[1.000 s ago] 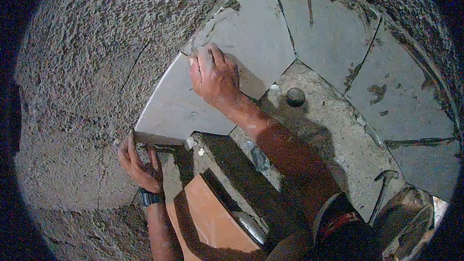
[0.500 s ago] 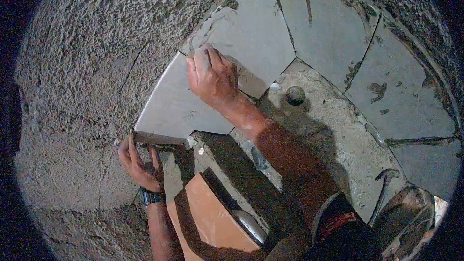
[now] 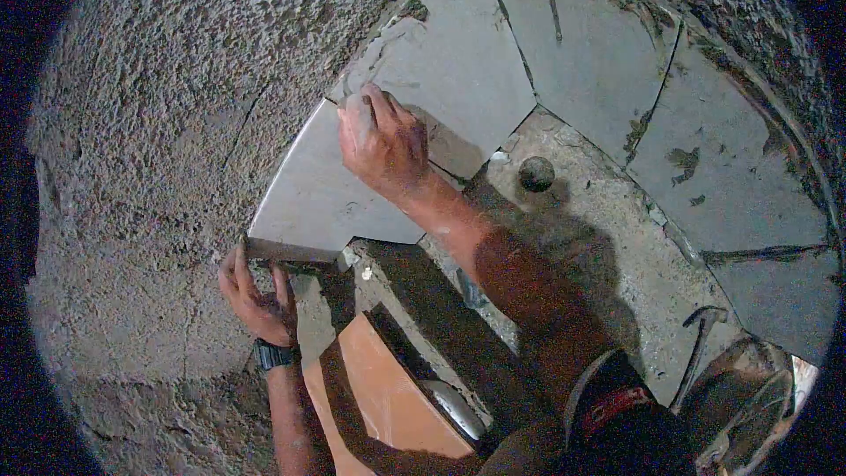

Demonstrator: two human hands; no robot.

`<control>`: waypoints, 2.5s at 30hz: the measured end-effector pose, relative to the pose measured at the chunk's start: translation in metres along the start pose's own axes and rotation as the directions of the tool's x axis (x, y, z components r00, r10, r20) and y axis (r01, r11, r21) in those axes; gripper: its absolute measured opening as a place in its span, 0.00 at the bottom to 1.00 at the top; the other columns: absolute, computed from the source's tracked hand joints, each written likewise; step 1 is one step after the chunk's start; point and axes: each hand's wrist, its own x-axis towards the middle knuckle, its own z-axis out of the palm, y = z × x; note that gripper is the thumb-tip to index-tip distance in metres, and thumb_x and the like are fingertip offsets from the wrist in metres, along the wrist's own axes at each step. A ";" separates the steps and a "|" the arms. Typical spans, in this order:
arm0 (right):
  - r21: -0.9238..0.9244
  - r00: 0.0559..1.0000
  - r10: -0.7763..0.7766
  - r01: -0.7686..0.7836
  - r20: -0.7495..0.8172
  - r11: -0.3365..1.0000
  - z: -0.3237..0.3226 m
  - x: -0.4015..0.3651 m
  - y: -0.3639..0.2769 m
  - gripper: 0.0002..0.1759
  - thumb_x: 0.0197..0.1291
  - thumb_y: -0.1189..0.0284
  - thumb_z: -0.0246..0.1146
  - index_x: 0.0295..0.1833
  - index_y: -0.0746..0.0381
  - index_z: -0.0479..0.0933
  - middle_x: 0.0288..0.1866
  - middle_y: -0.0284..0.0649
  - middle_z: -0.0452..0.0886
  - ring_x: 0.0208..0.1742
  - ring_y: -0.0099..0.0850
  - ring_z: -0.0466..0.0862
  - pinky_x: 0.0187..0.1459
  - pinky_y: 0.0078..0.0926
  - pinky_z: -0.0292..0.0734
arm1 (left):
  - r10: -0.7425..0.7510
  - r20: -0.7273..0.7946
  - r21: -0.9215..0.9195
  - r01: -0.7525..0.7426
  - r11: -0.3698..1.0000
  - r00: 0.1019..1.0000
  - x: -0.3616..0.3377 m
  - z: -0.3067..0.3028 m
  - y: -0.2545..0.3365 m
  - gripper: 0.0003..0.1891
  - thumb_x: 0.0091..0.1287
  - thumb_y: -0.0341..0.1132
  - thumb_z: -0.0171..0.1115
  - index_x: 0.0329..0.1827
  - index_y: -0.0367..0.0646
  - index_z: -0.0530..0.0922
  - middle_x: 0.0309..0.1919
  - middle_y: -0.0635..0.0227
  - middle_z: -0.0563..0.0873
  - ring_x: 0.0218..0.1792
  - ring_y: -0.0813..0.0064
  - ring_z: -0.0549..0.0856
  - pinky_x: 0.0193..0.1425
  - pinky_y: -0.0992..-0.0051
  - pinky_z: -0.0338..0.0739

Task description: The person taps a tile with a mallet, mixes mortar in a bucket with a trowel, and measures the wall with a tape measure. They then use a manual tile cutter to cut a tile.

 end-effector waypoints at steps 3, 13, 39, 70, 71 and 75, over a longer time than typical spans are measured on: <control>0.012 0.999 0.030 -0.031 0.026 0.999 -0.001 -0.004 0.004 0.10 0.56 0.74 0.64 0.38 0.65 0.70 0.33 0.48 0.75 0.33 0.47 0.81 0.31 0.42 0.78 | -0.017 0.030 -0.014 0.017 1.000 0.999 0.001 -0.003 0.001 0.28 0.59 0.31 0.65 0.65 0.36 0.72 0.55 0.50 0.74 0.57 0.52 0.75 0.63 0.59 0.69; -0.095 0.627 0.067 0.013 0.776 0.995 -0.122 -0.204 0.101 0.21 0.59 0.60 0.65 0.52 0.62 0.76 0.50 0.54 0.78 0.53 0.51 0.78 0.52 0.50 0.74 | -0.040 -0.034 0.111 0.044 0.993 0.999 0.003 0.008 0.007 0.32 0.55 0.36 0.73 0.62 0.37 0.73 0.56 0.52 0.74 0.57 0.52 0.74 0.61 0.58 0.69; -0.108 0.112 0.164 -0.392 0.980 0.913 -0.144 -0.195 0.227 0.19 0.61 0.61 0.57 0.53 0.61 0.75 0.56 0.47 0.77 0.54 0.42 0.80 0.50 0.44 0.78 | 0.267 0.276 0.261 -0.340 0.903 0.923 0.010 0.159 0.082 0.36 0.66 0.36 0.53 0.79 0.66 0.54 0.79 0.78 0.53 0.79 0.71 0.51 0.78 0.47 0.34; 0.067 -0.030 -0.060 0.431 0.998 0.900 -0.102 -0.080 0.147 0.18 0.54 0.58 0.64 0.45 0.58 0.79 0.39 0.42 0.82 0.42 0.42 0.85 0.37 0.38 0.82 | 0.243 0.302 0.243 -0.321 0.916 0.922 0.007 0.159 0.083 0.38 0.66 0.35 0.52 0.80 0.65 0.50 0.79 0.78 0.53 0.80 0.69 0.49 0.77 0.47 0.29; 0.073 -0.018 -0.072 0.461 0.997 0.885 -0.102 -0.072 0.147 0.17 0.53 0.58 0.64 0.45 0.56 0.79 0.40 0.42 0.82 0.43 0.42 0.85 0.38 0.37 0.82 | 0.237 0.317 0.201 -0.309 0.930 0.919 0.007 0.159 0.084 0.38 0.66 0.35 0.52 0.80 0.65 0.50 0.79 0.78 0.54 0.80 0.69 0.49 0.77 0.47 0.29; 0.167 0.131 -0.317 0.632 0.939 0.757 -0.093 -0.064 0.155 0.18 0.53 0.56 0.64 0.44 0.58 0.79 0.39 0.43 0.81 0.41 0.44 0.84 0.37 0.40 0.81 | 0.244 0.324 0.318 -0.348 0.882 0.914 0.009 0.158 0.085 0.40 0.64 0.34 0.55 0.80 0.65 0.50 0.79 0.78 0.53 0.80 0.69 0.48 0.77 0.47 0.29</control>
